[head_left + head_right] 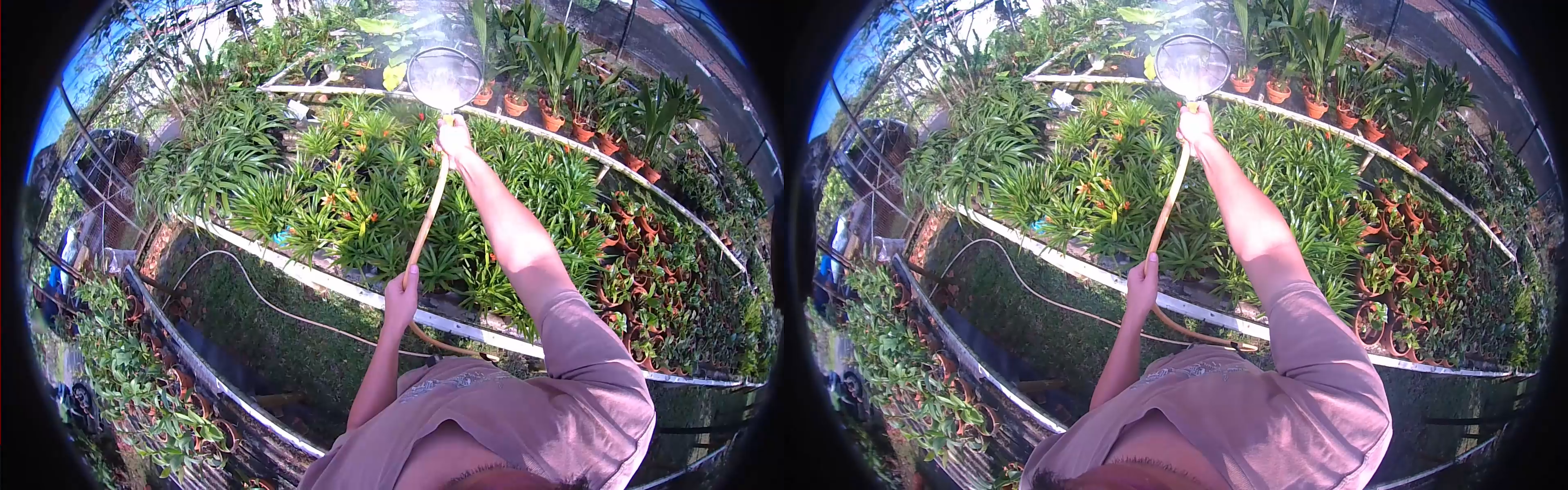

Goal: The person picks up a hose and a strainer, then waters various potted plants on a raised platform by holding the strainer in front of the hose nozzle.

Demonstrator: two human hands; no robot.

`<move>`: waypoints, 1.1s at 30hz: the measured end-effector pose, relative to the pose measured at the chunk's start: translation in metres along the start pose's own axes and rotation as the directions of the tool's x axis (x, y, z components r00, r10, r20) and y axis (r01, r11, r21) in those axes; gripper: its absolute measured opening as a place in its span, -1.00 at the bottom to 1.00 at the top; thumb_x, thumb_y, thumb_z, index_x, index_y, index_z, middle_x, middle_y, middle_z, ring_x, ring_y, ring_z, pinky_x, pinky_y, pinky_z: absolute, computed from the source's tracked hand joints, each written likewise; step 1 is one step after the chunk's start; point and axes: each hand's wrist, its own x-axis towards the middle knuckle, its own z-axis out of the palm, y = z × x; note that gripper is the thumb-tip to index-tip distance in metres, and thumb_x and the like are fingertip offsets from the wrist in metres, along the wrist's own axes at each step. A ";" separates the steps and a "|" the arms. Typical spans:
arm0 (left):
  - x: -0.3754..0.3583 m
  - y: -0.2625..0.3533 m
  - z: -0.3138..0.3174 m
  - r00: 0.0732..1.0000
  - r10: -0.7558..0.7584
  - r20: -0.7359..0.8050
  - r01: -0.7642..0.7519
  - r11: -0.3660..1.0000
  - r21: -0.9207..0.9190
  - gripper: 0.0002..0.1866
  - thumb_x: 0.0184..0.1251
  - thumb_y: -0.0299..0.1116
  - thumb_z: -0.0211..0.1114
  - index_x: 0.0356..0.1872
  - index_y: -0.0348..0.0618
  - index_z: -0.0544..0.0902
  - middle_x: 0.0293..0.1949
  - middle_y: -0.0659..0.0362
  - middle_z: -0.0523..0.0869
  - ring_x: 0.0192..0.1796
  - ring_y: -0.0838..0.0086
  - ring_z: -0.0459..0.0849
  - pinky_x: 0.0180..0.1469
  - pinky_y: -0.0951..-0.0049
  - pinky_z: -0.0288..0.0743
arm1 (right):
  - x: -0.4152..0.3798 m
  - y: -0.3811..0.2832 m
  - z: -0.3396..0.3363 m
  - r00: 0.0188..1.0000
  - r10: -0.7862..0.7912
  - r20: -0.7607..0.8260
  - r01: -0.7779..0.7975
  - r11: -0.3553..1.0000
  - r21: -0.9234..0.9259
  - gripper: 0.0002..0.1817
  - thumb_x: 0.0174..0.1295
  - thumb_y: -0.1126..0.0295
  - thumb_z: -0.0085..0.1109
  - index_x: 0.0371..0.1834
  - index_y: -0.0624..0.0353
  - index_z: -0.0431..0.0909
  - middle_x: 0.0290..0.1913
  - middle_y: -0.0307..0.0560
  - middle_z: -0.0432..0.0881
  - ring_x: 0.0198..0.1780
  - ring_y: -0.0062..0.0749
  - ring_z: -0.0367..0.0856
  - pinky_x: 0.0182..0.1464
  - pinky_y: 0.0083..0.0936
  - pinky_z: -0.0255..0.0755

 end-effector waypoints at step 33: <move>0.034 0.000 0.045 0.950 0.081 0.301 -0.104 0.993 0.062 -0.43 0.50 0.11 0.11 -0.57 -0.19 0.38 -0.68 0.38 0.26 -0.58 0.67 0.22 -0.55 0.46 0.12 | -0.010 -0.045 -0.134 0.894 -0.164 -0.417 0.175 0.985 -0.012 -0.84 0.39 0.45 0.01 -0.04 0.06 0.29 -0.57 -0.18 0.41 -0.73 -0.49 0.34 -0.75 -0.47 0.20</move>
